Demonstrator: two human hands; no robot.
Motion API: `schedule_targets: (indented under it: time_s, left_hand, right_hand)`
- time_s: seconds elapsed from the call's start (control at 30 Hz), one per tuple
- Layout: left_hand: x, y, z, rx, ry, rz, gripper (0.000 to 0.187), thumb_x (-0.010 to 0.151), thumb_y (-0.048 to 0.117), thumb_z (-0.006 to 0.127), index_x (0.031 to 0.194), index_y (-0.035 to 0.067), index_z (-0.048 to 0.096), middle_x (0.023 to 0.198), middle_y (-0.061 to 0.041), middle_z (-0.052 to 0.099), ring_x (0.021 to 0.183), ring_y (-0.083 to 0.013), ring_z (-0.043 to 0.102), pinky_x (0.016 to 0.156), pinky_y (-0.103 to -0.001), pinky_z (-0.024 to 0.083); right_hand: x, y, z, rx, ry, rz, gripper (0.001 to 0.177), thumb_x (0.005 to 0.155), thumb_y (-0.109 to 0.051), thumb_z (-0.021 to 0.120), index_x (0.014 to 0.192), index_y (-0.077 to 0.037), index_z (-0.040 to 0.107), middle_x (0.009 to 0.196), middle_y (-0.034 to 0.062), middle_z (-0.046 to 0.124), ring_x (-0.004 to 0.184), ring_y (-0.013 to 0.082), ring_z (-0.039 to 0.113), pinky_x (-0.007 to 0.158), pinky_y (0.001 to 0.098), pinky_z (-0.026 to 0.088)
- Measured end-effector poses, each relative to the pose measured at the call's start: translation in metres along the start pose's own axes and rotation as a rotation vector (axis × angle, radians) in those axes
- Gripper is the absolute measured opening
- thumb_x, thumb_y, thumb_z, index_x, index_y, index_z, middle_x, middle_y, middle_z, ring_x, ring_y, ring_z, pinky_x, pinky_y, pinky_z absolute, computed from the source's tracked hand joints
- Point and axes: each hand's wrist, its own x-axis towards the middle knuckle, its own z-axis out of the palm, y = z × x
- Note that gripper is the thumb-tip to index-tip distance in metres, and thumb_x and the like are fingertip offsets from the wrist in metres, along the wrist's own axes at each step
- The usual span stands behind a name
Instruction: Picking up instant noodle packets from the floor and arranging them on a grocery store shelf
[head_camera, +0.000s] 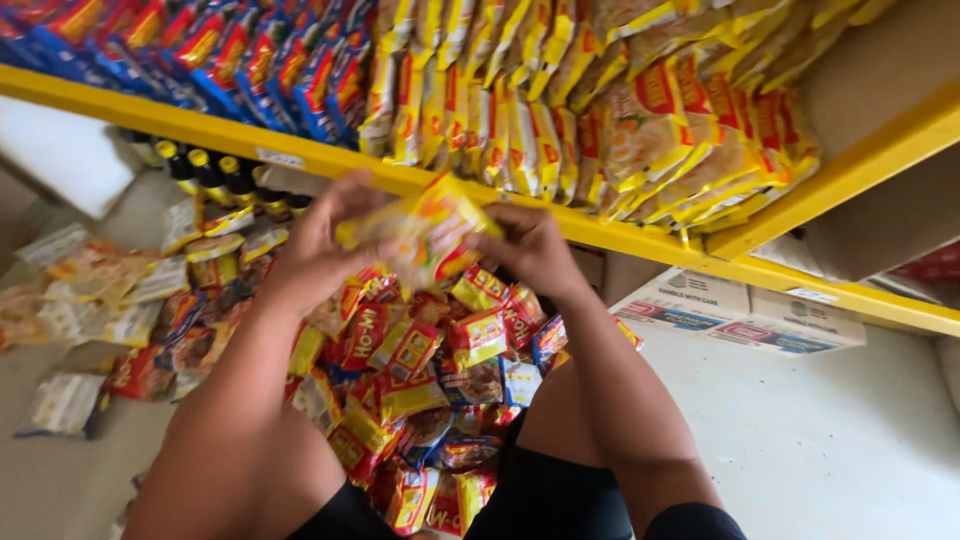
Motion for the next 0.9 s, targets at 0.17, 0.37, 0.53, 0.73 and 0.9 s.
schedule_targets:
  time_s: [0.17, 0.37, 0.53, 0.73, 0.9]
  left_hand:
    - [0.001, -0.037, -0.003, 0.099, -0.154, -0.165, 0.057, 0.065, 0.008, 0.097, 0.117, 0.006, 0.073, 0.109, -0.013, 0.076, 0.103, -0.0241, 0.07, 0.092, -0.041, 0.057]
    - [0.021, -0.051, -0.006, -0.304, 0.113, -0.129, 0.041, 0.088, 0.024, 0.082, 0.122, 0.007, 0.067, 0.112, -0.015, 0.075, 0.101, -0.0292, 0.075, 0.095, -0.05, 0.061]
    - [0.019, -0.054, 0.012, -0.537, 0.268, -0.108, 0.047, 0.087, 0.038, 0.082, 0.123, 0.012, 0.066, 0.116, -0.011, 0.075, 0.103, -0.024, 0.074, 0.098, -0.045, 0.06]
    - [0.007, -0.025, 0.027, -0.414, 0.082, -0.202, 0.055, 0.089, 0.051, 0.073, 0.128, 0.013, 0.065, 0.127, -0.013, 0.069, 0.119, -0.0297, 0.063, 0.112, -0.055, 0.044]
    - [0.009, 0.004, 0.006, -0.173, 0.036, -0.175, 0.065, 0.093, 0.043, 0.069, 0.146, 0.008, 0.052, 0.137, -0.023, 0.058, 0.124, -0.0367, 0.056, 0.105, -0.049, 0.046]
  right_hand:
    - [0.001, 0.003, 0.021, -0.084, -0.008, -0.028, 0.017, 0.083, 0.002, 0.084, 0.098, 0.007, 0.076, 0.071, 0.0163, 0.072, 0.051, 0.014, 0.067, 0.043, 0.0237, 0.056]
    - [0.013, 0.009, 0.029, -0.038, 0.163, -0.131, 0.055, 0.093, -0.013, 0.08, 0.141, 0.002, 0.057, 0.112, 0.0216, 0.071, 0.079, 0.0144, 0.067, 0.062, 0.0235, 0.059]
    - [0.002, 0.004, 0.071, 0.085, 0.068, -0.016, 0.07, 0.088, -0.006, 0.083, 0.147, 0.004, 0.047, 0.087, 0.0192, 0.068, 0.068, 0.0206, 0.071, 0.055, 0.0287, 0.062]
    - [0.007, 0.002, 0.05, 0.082, 0.401, -0.065, 0.033, 0.091, -0.006, 0.079, 0.119, 0.004, 0.065, 0.081, 0.0247, 0.072, 0.059, 0.0247, 0.073, 0.047, 0.0322, 0.063]
    - [0.008, -0.042, -0.009, -0.401, 0.725, -0.385, 0.024, 0.093, -0.006, 0.079, 0.111, 0.001, 0.065, 0.077, 0.0164, 0.068, 0.063, 0.0197, 0.067, 0.057, 0.0313, 0.058]
